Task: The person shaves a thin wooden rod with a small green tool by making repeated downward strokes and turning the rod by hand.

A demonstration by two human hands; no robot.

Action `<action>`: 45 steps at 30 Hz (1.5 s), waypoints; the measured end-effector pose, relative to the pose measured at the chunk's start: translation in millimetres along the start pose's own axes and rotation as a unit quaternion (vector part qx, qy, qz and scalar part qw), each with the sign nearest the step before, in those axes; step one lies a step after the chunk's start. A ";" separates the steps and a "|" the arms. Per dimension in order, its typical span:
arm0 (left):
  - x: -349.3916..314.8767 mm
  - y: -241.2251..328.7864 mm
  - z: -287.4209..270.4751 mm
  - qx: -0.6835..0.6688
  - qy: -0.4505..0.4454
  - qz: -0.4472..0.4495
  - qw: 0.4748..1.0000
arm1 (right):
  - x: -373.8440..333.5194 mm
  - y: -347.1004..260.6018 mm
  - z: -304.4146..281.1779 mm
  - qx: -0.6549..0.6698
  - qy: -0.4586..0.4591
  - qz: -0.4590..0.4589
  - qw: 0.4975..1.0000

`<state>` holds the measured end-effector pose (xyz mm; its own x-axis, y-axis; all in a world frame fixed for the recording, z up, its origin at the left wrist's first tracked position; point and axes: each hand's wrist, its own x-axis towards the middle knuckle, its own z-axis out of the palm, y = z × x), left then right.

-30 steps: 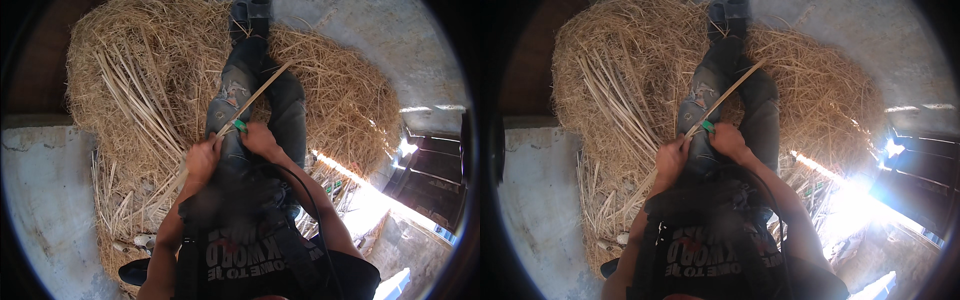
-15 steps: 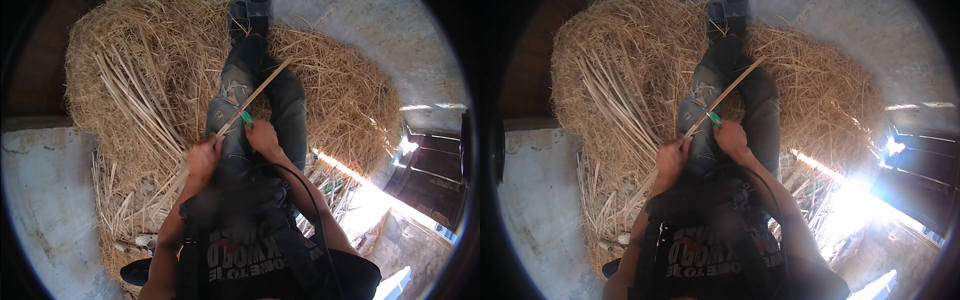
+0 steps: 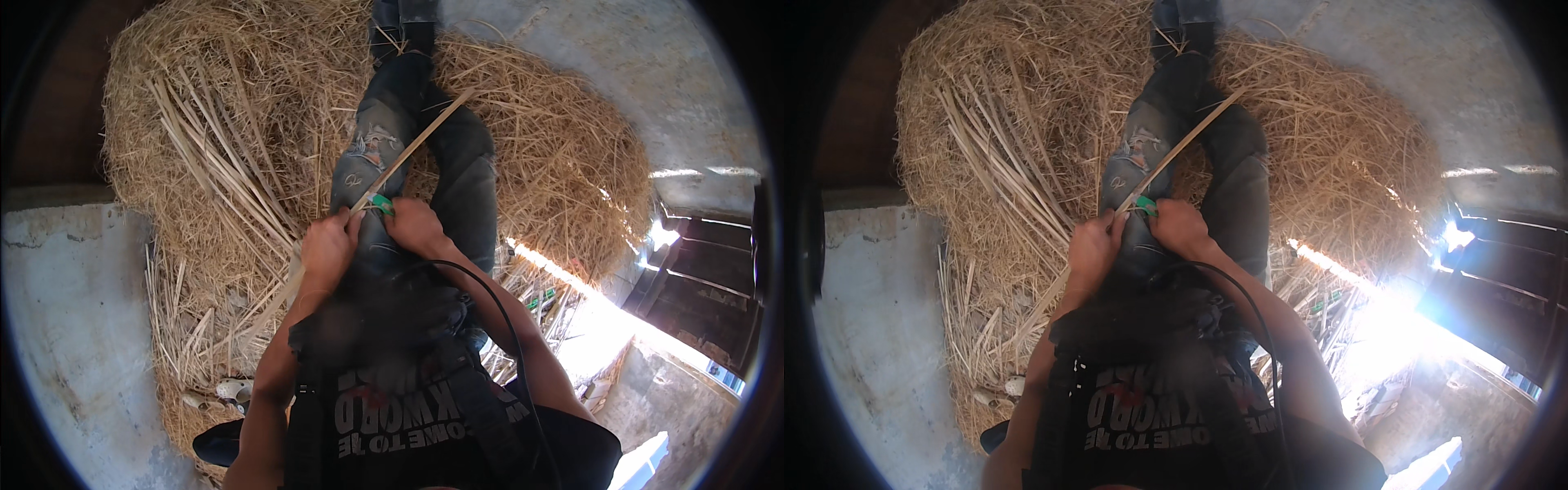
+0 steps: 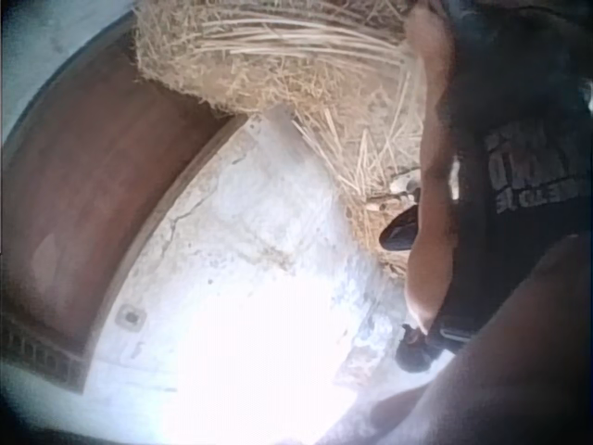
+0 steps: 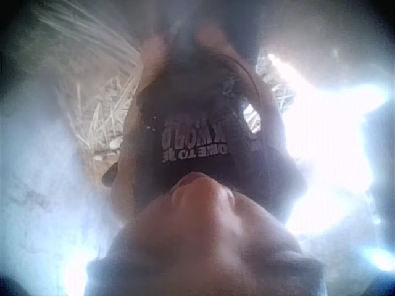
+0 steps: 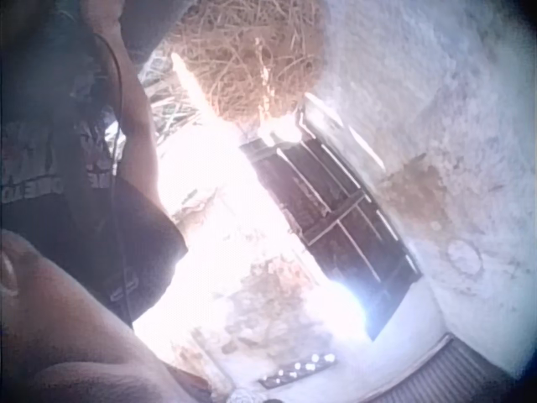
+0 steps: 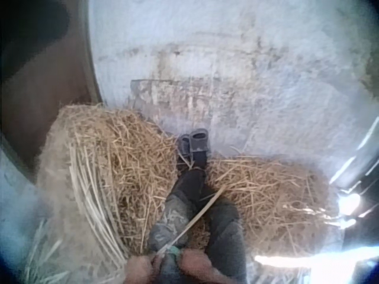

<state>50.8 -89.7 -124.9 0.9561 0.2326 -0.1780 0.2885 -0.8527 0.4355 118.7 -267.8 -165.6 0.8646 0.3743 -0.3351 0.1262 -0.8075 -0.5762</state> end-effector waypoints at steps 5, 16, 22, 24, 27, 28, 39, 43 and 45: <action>1.3 -4.4 3.6 -0.023 0.003 0.002 1.000 | 6.3 26.1 3.8 0.087 0.019 0.000 0.996; -3.5 0.5 3.0 -0.013 0.016 0.020 1.000 | 8.5 10.1 -12.5 0.001 0.046 0.050 0.998; -2.6 5.8 -0.3 -0.016 0.010 0.003 1.000 | 8.4 15.3 -2.6 0.008 0.018 0.017 1.000; -2.8 4.8 2.9 -0.049 0.043 0.021 0.998 | 11.5 23.1 3.7 0.006 0.026 -0.001 1.000; -2.3 3.6 -2.5 -0.033 -0.005 -0.005 0.999 | 16.6 26.5 -19.0 0.147 -0.112 -0.031 0.982; -2.6 2.5 -2.5 -0.039 0.002 -0.004 0.999 | 15.9 28.3 -26.4 0.171 -0.125 -0.022 0.977; -6.0 -3.1 8.5 -0.019 0.043 0.032 0.998 | 6.7 -2.4 -43.4 0.248 0.083 -0.041 0.964; -7.0 -0.2 10.8 -0.025 0.095 0.039 0.994 | 13.1 -5.4 -33.4 0.246 0.080 -0.052 0.965; -7.1 -0.6 11.0 -0.026 0.098 0.036 0.994 | 14.5 -4.4 -30.6 0.269 0.081 -0.062 0.958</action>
<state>43.2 -96.0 -133.7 0.9642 0.2637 0.0284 0.2172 -0.8465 0.4861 145.6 -272.8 -145.1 0.9288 0.3413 -0.1445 0.0018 -0.3940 -0.9191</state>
